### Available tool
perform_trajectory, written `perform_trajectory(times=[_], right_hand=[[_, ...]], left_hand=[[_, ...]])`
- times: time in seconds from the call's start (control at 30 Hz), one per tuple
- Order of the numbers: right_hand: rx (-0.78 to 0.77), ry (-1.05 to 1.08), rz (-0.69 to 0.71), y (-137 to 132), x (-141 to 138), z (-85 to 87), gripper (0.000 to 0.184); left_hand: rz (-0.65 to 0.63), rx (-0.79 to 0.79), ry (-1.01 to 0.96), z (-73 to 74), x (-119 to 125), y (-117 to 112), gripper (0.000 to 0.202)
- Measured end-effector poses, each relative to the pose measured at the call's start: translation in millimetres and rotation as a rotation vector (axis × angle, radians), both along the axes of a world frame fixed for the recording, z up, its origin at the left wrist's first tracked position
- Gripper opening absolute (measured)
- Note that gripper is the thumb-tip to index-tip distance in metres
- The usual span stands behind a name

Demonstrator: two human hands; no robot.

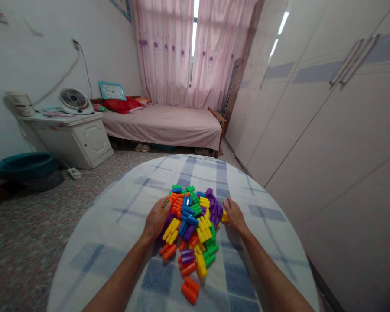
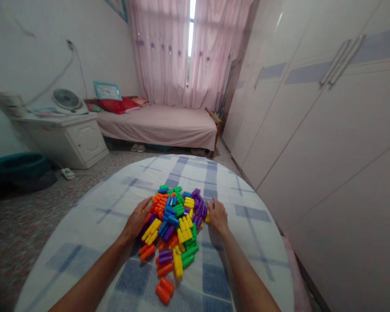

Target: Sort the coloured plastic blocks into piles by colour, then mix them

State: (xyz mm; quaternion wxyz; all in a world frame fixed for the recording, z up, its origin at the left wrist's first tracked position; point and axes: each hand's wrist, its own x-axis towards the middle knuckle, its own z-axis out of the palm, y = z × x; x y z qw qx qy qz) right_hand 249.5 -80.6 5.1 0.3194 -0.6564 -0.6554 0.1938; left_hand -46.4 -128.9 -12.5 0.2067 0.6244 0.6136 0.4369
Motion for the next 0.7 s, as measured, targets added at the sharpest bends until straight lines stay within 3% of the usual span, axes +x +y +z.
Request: perform_trajectory(times=[0.13, 0.33, 0.53, 0.7], right_hand=[[0.033, 0.14, 0.035, -18, -21, -21.6, 0.059], [-0.004, 0.315, 0.049, -19, -50, -14.3, 0.06], [-0.024, 0.491, 0.22, -18, -66, 12.4, 0.05], [0.029, 0.376, 0.536, -54, -83, 50.7, 0.04]], left_hand=[[0.012, -0.027, 0.014, 2.6, 24, 0, 0.053], [0.005, -0.009, -0.102, -6.1, 49, 6, 0.046], [-0.085, -0.082, -0.264, -2.1, 63, 12, 0.037], [-0.19, -0.086, -0.269, 12.4, 50, 12, 0.036]])
